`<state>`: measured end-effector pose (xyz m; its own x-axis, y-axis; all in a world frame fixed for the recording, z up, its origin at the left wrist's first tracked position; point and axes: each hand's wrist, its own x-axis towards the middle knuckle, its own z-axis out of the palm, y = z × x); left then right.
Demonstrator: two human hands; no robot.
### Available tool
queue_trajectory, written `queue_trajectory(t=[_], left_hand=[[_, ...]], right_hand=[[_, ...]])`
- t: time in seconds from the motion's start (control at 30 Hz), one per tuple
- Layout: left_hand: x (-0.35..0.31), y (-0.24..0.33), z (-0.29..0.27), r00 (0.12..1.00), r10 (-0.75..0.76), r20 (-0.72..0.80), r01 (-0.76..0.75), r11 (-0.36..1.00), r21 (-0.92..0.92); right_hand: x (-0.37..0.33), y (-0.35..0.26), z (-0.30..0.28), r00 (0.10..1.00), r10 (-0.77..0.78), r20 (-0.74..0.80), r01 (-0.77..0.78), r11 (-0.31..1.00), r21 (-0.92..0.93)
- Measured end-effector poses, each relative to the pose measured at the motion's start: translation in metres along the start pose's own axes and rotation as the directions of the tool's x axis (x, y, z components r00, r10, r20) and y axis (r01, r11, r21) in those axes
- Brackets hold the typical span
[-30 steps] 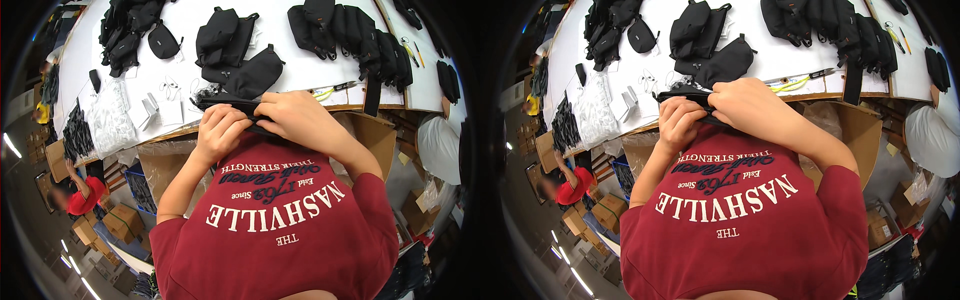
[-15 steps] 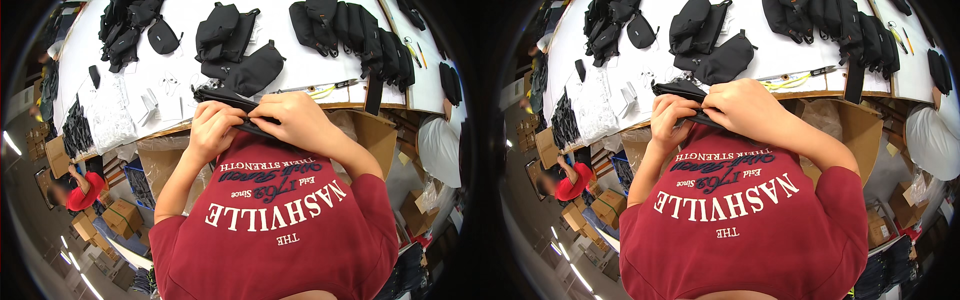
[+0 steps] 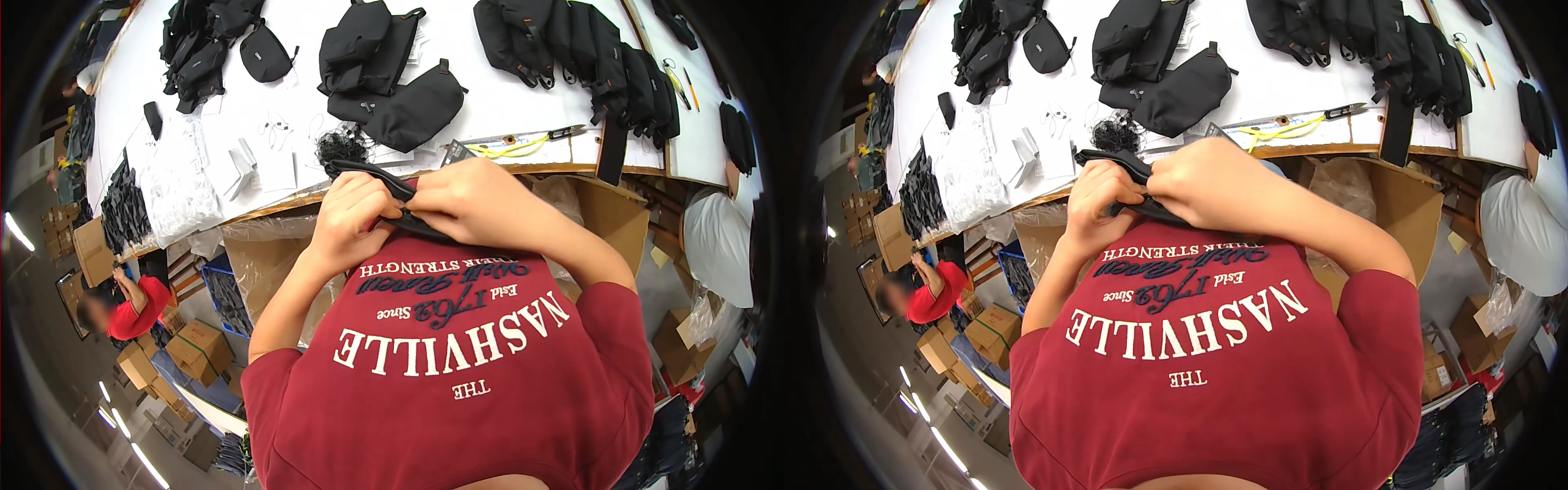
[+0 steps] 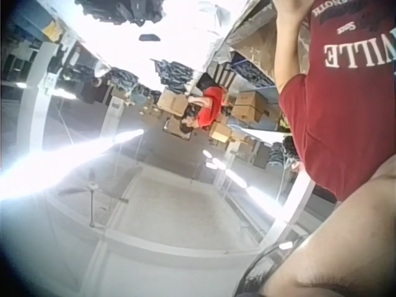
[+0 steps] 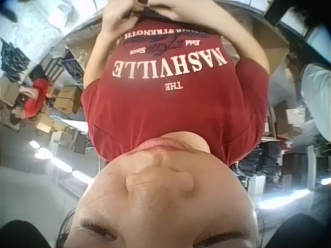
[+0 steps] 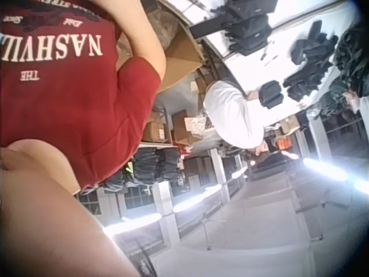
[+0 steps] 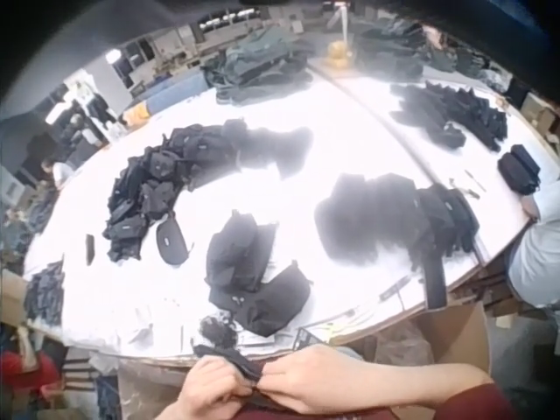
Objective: Tagging and packing small black pouches into individual units at a warehouse workbench.
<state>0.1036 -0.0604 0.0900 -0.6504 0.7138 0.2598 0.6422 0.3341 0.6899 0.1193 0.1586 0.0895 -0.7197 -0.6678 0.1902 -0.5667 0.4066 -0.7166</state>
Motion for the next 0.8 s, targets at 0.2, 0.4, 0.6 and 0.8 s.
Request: queue_trajectory(t=[0.2, 0.4, 0.6, 0.8], left_hand=[[-0.008, 0.002, -0.018, 0.838, -0.522, 0.156, 0.536, 0.841, -0.065], [-0.019, -0.019, -0.029, 0.688, -0.622, 0.374, 0.691, 0.718, -0.078], [-0.039, -0.047, -0.030, 0.639, -0.541, 0.546, 0.735, 0.639, -0.227], [0.017, -0.008, -0.036, 0.634, -0.583, 0.508, 0.647, 0.760, 0.064]], right_hand=[[-0.039, 0.051, -0.015, 0.938, 0.251, 0.238, -0.345, 0.724, 0.597], [-0.054, 0.049, 0.005, 0.826, 0.552, 0.115, -0.551, 0.748, 0.370], [-0.071, 0.066, -0.051, 0.816, 0.579, 0.000, -0.479, 0.676, 0.560], [-0.063, 0.104, -0.043, 0.508, 0.818, -0.271, 0.403, 0.052, 0.914]])
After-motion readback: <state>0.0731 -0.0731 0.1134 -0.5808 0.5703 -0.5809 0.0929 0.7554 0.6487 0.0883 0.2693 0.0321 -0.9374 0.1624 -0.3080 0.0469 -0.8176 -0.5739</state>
